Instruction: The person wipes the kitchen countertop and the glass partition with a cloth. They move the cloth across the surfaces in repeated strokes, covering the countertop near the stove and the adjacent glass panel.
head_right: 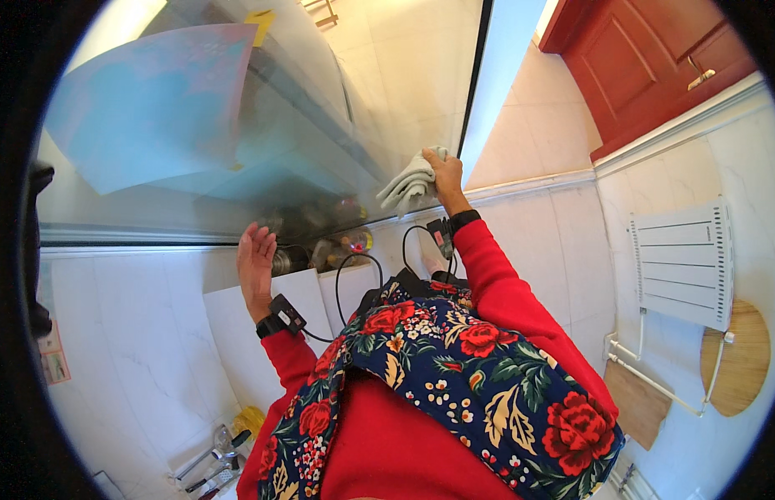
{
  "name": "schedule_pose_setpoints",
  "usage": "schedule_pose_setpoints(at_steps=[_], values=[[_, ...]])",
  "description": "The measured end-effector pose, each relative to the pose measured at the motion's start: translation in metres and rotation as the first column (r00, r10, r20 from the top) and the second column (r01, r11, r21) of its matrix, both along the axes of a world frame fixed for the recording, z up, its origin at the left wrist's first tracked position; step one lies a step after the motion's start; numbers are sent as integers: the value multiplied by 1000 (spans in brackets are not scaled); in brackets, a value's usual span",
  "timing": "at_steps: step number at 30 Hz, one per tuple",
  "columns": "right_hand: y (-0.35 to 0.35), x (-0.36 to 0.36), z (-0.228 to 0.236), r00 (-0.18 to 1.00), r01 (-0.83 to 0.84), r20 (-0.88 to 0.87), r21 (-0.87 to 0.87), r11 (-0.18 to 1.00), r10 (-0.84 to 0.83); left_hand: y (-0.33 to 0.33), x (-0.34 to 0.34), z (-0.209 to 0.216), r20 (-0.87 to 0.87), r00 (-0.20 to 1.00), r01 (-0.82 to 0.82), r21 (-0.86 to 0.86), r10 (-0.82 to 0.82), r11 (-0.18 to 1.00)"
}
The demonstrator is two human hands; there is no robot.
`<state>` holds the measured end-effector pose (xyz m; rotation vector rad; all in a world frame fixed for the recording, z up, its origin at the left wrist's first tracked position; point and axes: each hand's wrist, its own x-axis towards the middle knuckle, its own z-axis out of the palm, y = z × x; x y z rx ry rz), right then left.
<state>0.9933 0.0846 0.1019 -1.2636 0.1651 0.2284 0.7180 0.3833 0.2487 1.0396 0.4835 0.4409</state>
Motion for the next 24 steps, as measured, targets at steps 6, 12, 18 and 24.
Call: schedule_pose_setpoints(at_steps=[6, 12, 18, 24], values=[[-2, 5, -17, 994, 67, -70, -152, 986, -78, -1, 7, -2, -5, 1000, 26, 9, -26, 1000], [5, 6, -8, 977, -114, -185, -50, 992, 103, -6, 5, 0, -1, 1000, 3, -6, -3, 1000], [3, -4, 29, 997, -10, -72, 101, 995, 17, -4, 5, -1, -14, 1000, 11, 9, -11, 1000], [-13, -6, 99, 968, 155, 210, -76, 985, -137, 0, -14, -8, -44, 997, -57, 11, 57, 998]])
